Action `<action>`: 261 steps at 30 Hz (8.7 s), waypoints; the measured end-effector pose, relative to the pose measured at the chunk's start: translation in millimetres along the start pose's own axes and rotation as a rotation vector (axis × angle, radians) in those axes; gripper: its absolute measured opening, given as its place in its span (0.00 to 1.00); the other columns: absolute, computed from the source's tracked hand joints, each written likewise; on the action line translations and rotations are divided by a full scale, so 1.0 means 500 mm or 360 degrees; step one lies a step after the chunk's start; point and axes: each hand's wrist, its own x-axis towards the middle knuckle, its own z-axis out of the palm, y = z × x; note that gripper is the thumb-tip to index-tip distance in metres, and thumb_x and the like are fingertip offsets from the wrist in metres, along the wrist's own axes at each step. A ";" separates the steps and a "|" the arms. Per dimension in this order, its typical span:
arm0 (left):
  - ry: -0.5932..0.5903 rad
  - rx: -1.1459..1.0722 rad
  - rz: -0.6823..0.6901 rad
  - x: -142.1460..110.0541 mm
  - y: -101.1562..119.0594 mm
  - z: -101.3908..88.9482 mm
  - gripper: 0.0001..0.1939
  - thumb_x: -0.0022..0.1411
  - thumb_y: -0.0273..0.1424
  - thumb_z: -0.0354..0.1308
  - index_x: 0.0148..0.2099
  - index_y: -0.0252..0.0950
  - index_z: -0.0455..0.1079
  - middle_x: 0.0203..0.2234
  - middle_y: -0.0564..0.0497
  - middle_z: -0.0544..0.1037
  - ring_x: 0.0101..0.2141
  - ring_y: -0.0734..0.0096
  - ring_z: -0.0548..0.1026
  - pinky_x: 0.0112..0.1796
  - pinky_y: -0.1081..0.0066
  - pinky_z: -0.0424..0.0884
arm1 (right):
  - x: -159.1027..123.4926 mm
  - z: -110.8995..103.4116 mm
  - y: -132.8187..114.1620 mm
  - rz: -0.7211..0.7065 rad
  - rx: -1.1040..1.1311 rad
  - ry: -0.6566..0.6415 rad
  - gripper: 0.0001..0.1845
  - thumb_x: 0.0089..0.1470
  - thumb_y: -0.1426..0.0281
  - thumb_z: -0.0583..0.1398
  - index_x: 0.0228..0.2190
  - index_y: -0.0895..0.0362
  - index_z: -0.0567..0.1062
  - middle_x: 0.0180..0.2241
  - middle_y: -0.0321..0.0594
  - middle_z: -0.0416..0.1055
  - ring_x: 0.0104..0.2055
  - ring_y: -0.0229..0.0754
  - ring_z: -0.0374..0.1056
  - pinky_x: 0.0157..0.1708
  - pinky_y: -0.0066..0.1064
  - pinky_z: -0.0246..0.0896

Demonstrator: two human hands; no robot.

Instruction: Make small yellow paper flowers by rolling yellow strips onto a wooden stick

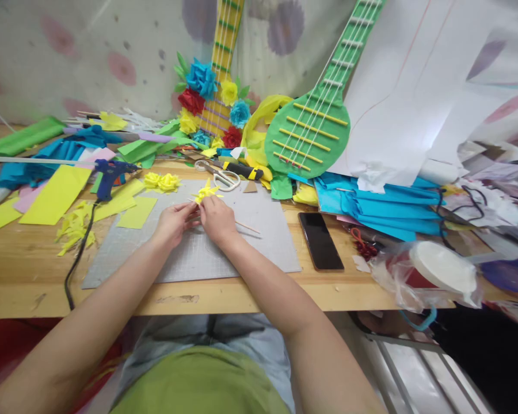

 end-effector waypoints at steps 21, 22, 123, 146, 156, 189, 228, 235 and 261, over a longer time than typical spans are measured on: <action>0.0037 -0.0135 0.0070 0.012 -0.002 -0.008 0.14 0.40 0.34 0.64 0.29 0.30 0.71 0.27 0.47 0.75 0.28 0.75 0.71 0.22 0.79 0.65 | 0.013 -0.013 0.040 0.0839 0.1569 0.0066 0.21 0.40 0.62 0.60 0.35 0.53 0.58 0.28 0.32 0.66 0.29 0.35 0.64 0.32 0.30 0.61; 0.0024 -0.0136 0.0072 0.013 -0.003 -0.008 0.15 0.39 0.35 0.64 0.29 0.30 0.71 0.27 0.48 0.74 0.28 0.75 0.71 0.22 0.79 0.65 | 0.014 -0.010 0.042 0.0905 0.1783 -0.0109 0.23 0.39 0.61 0.61 0.36 0.53 0.58 0.27 0.32 0.67 0.28 0.35 0.65 0.31 0.31 0.62; 0.0404 -0.0459 0.0018 0.019 0.011 0.000 0.23 0.35 0.24 0.67 0.26 0.35 0.52 0.14 0.62 0.59 0.16 0.86 0.59 0.18 0.81 0.54 | 0.002 -0.013 -0.010 0.0842 0.1368 -0.0680 0.12 0.52 0.64 0.53 0.21 0.56 0.59 0.13 0.26 0.60 0.10 0.27 0.52 0.10 0.20 0.47; 0.0343 -0.0172 0.0158 0.022 -0.005 0.005 0.29 0.28 0.35 0.68 0.24 0.37 0.47 0.14 0.62 0.60 0.17 0.83 0.61 0.19 0.78 0.52 | 0.005 -0.012 -0.019 0.0246 0.0739 -0.0223 0.06 0.50 0.66 0.52 0.30 0.54 0.65 0.24 0.30 0.66 0.24 0.32 0.60 0.26 0.24 0.51; 0.0317 0.0031 0.0136 0.016 -0.006 0.007 0.21 0.38 0.42 0.63 0.27 0.35 0.56 0.21 0.56 0.67 0.20 0.81 0.63 0.19 0.78 0.56 | 0.006 -0.010 -0.009 0.0321 0.0728 -0.0152 0.03 0.47 0.69 0.52 0.25 0.55 0.64 0.22 0.30 0.65 0.23 0.31 0.59 0.26 0.24 0.51; 0.0278 0.1692 0.1354 0.001 -0.024 -0.011 0.07 0.59 0.33 0.46 0.37 0.38 0.63 0.30 0.49 0.71 0.31 0.69 0.68 0.33 0.71 0.58 | 0.006 0.012 0.039 0.0532 0.1122 -0.0342 0.06 0.49 0.66 0.51 0.28 0.55 0.64 0.19 0.27 0.64 0.19 0.30 0.61 0.23 0.23 0.55; 0.0317 0.1204 0.1069 0.007 -0.025 -0.003 0.06 0.49 0.29 0.53 0.33 0.38 0.62 0.26 0.54 0.69 0.28 0.74 0.68 0.32 0.74 0.60 | 0.012 -0.017 0.028 0.0271 0.0634 -0.0382 0.07 0.54 0.70 0.48 0.31 0.56 0.65 0.28 0.34 0.67 0.30 0.35 0.62 0.31 0.26 0.52; 0.0311 0.1226 0.1061 0.009 -0.025 -0.004 0.08 0.48 0.29 0.54 0.33 0.38 0.60 0.28 0.53 0.70 0.30 0.74 0.69 0.34 0.73 0.62 | 0.014 -0.014 0.028 0.0222 0.0469 -0.0434 0.08 0.55 0.70 0.48 0.33 0.56 0.66 0.30 0.38 0.69 0.31 0.37 0.63 0.32 0.26 0.52; 0.0108 0.0696 0.0703 0.035 -0.049 -0.022 0.11 0.45 0.32 0.58 0.31 0.36 0.59 0.24 0.55 0.67 0.23 0.78 0.68 0.18 0.79 0.65 | 0.000 -0.032 0.016 0.0294 0.0338 -0.0418 0.06 0.53 0.71 0.52 0.35 0.57 0.64 0.34 0.38 0.70 0.33 0.36 0.64 0.32 0.26 0.54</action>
